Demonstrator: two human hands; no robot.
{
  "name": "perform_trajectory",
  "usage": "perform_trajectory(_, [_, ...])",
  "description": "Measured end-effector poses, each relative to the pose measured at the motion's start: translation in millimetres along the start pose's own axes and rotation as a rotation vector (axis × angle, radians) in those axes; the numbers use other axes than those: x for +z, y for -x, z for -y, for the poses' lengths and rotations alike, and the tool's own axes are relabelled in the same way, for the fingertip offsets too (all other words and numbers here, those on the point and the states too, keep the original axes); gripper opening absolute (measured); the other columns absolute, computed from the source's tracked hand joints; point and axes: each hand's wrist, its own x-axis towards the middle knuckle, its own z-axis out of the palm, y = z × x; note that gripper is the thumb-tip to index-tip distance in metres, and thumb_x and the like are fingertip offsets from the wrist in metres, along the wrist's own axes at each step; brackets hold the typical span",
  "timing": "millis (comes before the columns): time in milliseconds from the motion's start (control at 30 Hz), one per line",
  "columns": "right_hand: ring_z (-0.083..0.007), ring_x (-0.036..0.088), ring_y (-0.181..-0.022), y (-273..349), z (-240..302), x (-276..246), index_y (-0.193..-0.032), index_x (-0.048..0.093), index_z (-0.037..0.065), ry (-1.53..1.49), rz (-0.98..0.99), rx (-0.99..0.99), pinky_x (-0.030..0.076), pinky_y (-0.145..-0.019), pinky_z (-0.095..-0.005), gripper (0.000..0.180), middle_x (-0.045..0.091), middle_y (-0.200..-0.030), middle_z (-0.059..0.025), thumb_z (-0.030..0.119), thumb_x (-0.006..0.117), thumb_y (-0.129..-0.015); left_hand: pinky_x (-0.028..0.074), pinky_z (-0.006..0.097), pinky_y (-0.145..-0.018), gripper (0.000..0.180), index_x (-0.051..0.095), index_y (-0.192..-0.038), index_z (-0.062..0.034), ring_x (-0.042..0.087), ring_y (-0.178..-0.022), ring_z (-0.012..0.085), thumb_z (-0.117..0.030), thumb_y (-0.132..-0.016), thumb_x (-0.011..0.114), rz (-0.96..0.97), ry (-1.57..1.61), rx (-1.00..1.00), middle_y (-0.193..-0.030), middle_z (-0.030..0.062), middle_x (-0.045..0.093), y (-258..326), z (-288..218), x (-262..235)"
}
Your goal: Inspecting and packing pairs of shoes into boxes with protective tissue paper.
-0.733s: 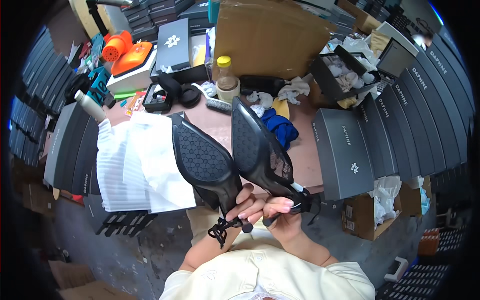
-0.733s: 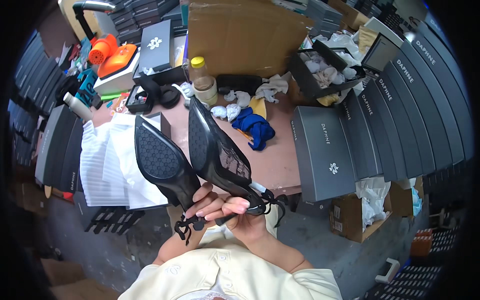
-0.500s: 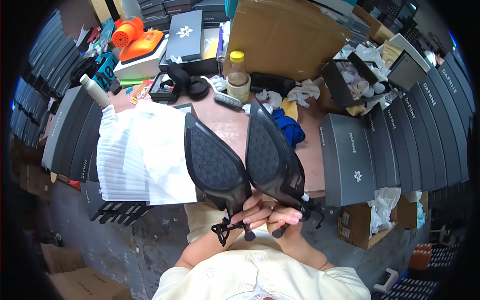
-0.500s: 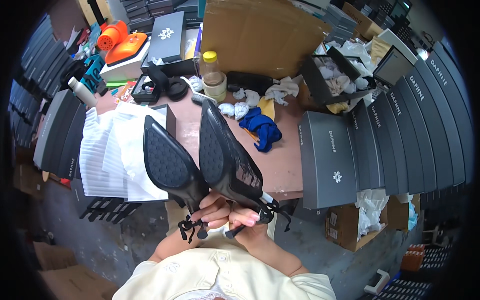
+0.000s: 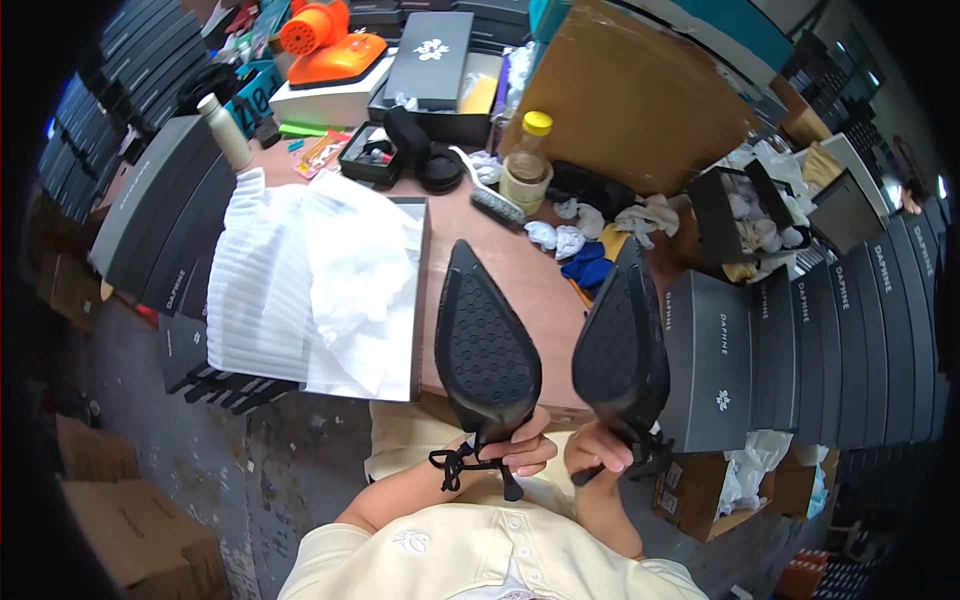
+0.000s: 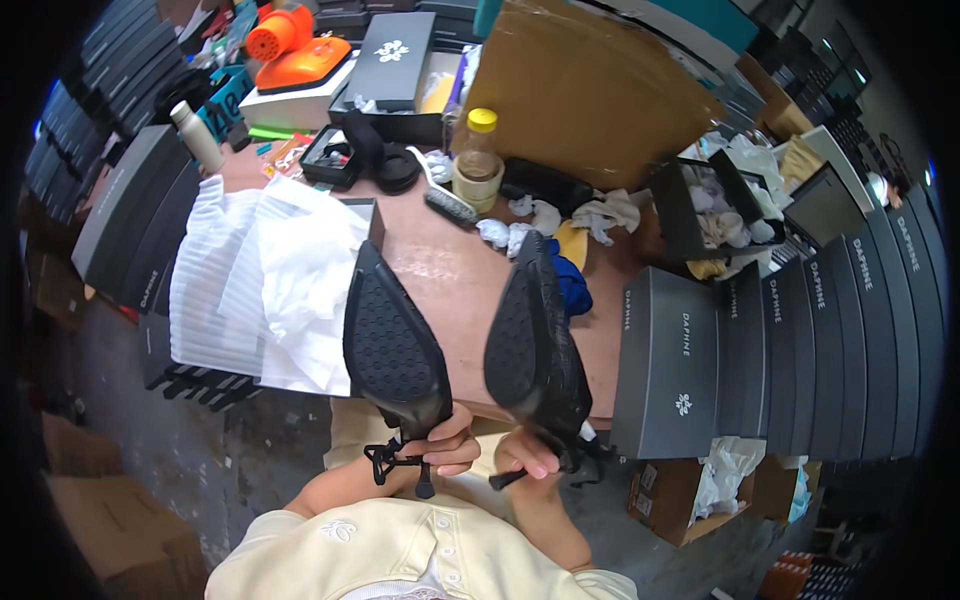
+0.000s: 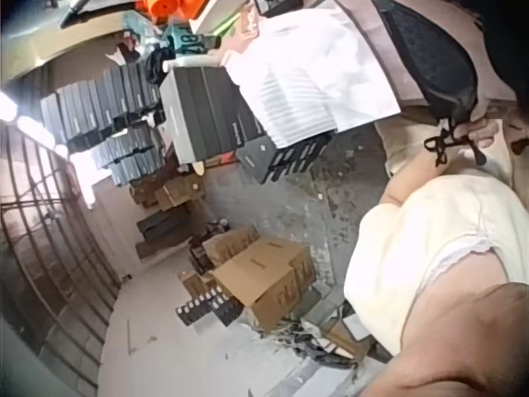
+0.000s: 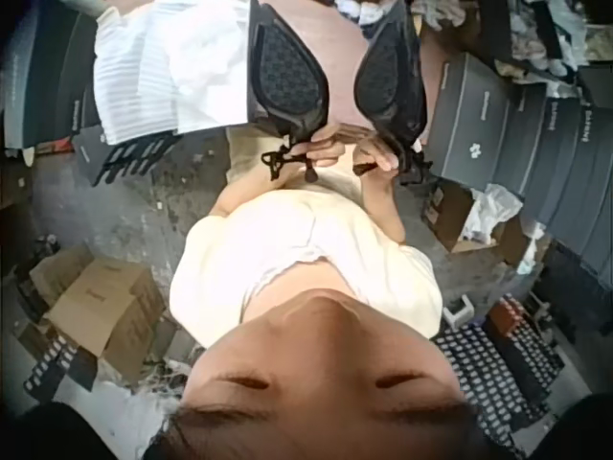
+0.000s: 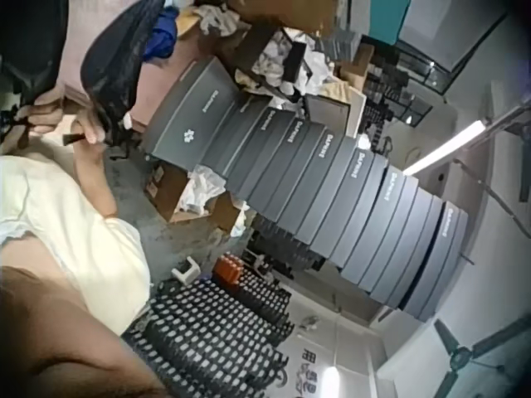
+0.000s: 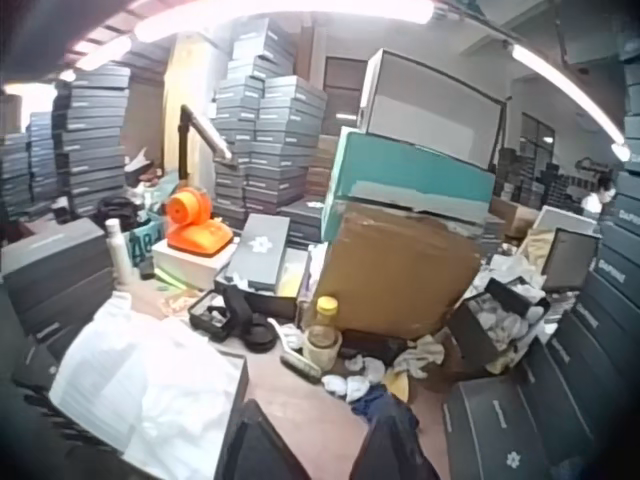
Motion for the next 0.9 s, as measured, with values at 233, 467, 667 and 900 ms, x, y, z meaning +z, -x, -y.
perform_trajectory(233, [-0.0129, 0.055, -0.064, -24.3, 10.9, 21.2, -0.131, 0.043, -0.007, 1.447, -0.542, -0.3, 0.047, -0.073, -0.0293, 0.049, 0.063, -0.082, -0.0092, 0.018, 0.054, -0.091, 0.04, 0.026, -0.074, 0.023, 0.048, -0.103, -0.007, 0.047, -0.078, 0.0129, -0.027, -0.091, 0.051, -0.356, 0.029, 0.387, -0.058, -0.0016, 0.056, 17.1, 10.2, 9.6])
perform_trajectory(467, [-0.0029, 0.039, -0.062, -27.4, 11.2, 9.6, -0.133, 0.045, 0.002, 2.269, -0.631, -0.201, 0.032, -0.056, -0.018, 0.041, 0.049, -0.07, 0.0034, 0.008, 0.044, -0.093, 0.049, 0.022, -0.063, 0.033, 0.05, -0.111, -0.0029, 0.057, -0.066, 0.0089, -0.032, -0.1, 0.038, -1.581, -0.966, 0.463, -0.078, 0.0037, 0.062, 32.5, -2.6, 15.6])
perform_trajectory(667, [-0.0095, 0.038, -0.055, -23.2, 17.9, 0.7, -0.131, 0.046, 0.003, 2.271, -0.56, -0.207, 0.035, -0.053, -0.0248, 0.039, 0.039, -0.059, 0.0007, 0.013, 0.045, -0.094, 0.049, 0.022, -0.067, 0.029, 0.05, -0.115, -0.0014, 0.06, -0.076, 0.0086, -0.024, -0.1, 0.039, -1.527, -1.284, 0.589, -0.091, 0.0047, 0.062, 33.3, 7.1, 8.1])
perform_trajectory(900, [-0.015, 0.048, -0.115, -34.1, 44.2, -54.0, -0.131, 0.045, -0.005, 1.865, -0.649, -0.135, 0.035, -0.097, -0.0255, 0.04, 0.053, -0.126, -0.0149, 0.016, 0.043, -0.097, 0.041, 0.024, -0.079, 0.013, 0.052, -0.101, -0.0064, 0.053, -0.089, 0.0084, -0.018, -0.095, 0.048, -1.493, -0.895, 0.697, -0.097, 0.0002, 0.056, 28.8, -1.5, -32.8])
